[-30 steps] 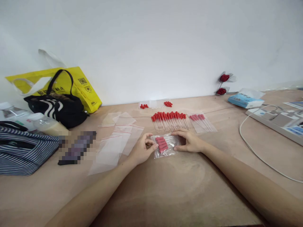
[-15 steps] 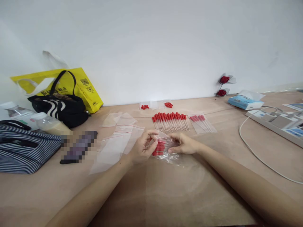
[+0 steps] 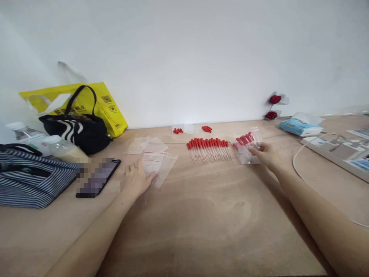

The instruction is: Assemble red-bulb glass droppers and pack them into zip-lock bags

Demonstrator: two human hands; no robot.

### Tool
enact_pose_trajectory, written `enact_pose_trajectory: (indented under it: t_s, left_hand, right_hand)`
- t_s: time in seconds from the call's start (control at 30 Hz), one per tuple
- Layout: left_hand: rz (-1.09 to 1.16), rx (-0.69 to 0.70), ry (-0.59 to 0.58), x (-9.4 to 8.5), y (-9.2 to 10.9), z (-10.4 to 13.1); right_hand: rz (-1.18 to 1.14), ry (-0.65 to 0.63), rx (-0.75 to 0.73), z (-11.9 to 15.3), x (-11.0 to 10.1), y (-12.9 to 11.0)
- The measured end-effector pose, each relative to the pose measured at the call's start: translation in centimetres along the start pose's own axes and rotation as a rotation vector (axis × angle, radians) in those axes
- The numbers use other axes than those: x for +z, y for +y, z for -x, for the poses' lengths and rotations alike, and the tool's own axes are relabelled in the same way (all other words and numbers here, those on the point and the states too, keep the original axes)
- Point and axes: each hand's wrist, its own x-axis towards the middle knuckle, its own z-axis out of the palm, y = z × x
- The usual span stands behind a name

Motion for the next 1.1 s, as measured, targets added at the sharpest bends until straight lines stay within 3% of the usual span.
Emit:
enact_pose_trajectory:
  t_s: [0.13,0.27,0.47,0.63,0.77,0.9,1.0,1.1]
  left_hand:
    - [-0.154,-0.082,-0.211,-0.6,0.3,0.8]
    - [-0.205,-0.065,-0.203,-0.6,0.6,0.7]
    - [-0.118,-0.02,-0.163,0.3,-1.3,-0.5]
    - [0.041,0.011,-0.234,0.8,-3.3,-2.0]
    - [0.078,0.09,-0.222,0.9,-4.1,-2.6]
    - [0.139,0.168,-0.145,1.0,-3.9,-2.5]
    - [0.273,0.257,-0.062,0.8,-2.0,-1.9]
    - [0.417,0.338,-0.025,0.4,2.0,-0.5]
  right_hand:
    - [0.327,0.107,0.106,-0.8,-0.5,1.3]
    - [0.455,0.154,0.118,-0.6,-0.1,1.3]
    - [0.616,0.353,-0.066,0.5,0.8,0.6]
    - [0.578,0.349,-0.33,2.3,3.3,-0.5]
    - [0.495,0.285,-0.59,3.5,4.6,-1.3]
    - [0.376,0.142,-0.799,4.9,5.1,-2.2]
    - [0.267,-0.041,-0.855,6.8,5.7,-3.6]
    - [0.157,-0.291,-0.834,9.6,6.6,-5.6]
